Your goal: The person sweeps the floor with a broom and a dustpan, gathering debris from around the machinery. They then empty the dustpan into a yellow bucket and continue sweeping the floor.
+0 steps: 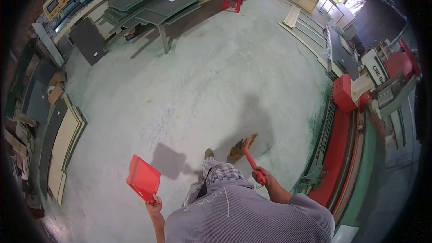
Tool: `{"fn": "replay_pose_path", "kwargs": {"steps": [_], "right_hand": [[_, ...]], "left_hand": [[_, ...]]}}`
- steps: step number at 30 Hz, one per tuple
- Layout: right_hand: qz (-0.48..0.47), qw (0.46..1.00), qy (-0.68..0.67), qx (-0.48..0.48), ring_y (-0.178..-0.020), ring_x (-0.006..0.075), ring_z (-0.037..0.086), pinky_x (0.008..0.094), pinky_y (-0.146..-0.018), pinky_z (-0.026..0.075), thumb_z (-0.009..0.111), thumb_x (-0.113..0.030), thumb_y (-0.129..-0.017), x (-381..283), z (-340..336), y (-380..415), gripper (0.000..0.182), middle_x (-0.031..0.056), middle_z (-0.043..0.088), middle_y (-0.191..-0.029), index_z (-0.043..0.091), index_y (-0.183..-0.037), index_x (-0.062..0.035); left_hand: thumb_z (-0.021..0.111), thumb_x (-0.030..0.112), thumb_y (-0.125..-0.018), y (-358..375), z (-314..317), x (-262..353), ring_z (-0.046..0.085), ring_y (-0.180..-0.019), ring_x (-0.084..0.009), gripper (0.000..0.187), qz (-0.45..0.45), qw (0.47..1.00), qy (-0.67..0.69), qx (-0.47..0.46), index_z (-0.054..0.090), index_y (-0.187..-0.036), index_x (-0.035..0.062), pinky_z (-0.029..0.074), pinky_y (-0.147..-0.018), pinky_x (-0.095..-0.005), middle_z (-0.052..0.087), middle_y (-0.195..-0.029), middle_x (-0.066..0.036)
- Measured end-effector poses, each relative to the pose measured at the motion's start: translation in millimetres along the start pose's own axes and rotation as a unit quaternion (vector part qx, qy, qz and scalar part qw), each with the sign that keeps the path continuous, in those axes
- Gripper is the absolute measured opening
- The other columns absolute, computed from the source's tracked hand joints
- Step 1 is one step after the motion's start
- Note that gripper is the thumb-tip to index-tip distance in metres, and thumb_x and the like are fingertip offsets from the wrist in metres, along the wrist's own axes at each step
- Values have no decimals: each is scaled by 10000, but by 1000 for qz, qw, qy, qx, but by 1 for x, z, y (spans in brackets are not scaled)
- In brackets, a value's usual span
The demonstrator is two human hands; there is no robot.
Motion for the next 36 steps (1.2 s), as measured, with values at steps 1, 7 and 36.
{"fn": "replay_pose_path", "kwargs": {"steps": [1, 7, 36], "right_hand": [[1, 1000, -17, 3, -405, 108, 428, 207, -372, 409, 481, -126, -718, -7, 7, 3, 205, 18, 377, -493, 324, -603, -61], [-18, 999, -19, 27, -416, 121, 439, 210, -384, 423, 459, -112, -732, -59, 66, -1, 162, 41, 401, -532, 337, -658, -37], [-109, 986, 72, 108, -437, 130, 435, 223, -396, 427, 413, -51, -749, -117, 173, -26, 134, 51, 382, -532, 290, -709, -16]], "left_hand": [[418, 296, -647, -3, 19, -10, 462, -509, -178, 354, -31, 997, -29, -69, 535, -799, -2, 432, -613, -291, 559, -661, -99], [433, 216, -639, -18, -28, -62, 549, -645, -241, 395, -165, 952, 170, 193, 440, -979, 15, 447, -672, -371, 551, -812, -132], [440, 223, -633, -186, 159, -26, 556, -643, -247, 371, -121, 966, 38, 225, 445, -946, 24, 448, -664, -374, 557, -777, -130]]}}
Point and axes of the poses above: each hand's wrist, its own y-axis away from the middle knuckle, its own z-axis out of the palm, x = y × z, the point moved 10 cm from there along -y, towards the middle knuckle
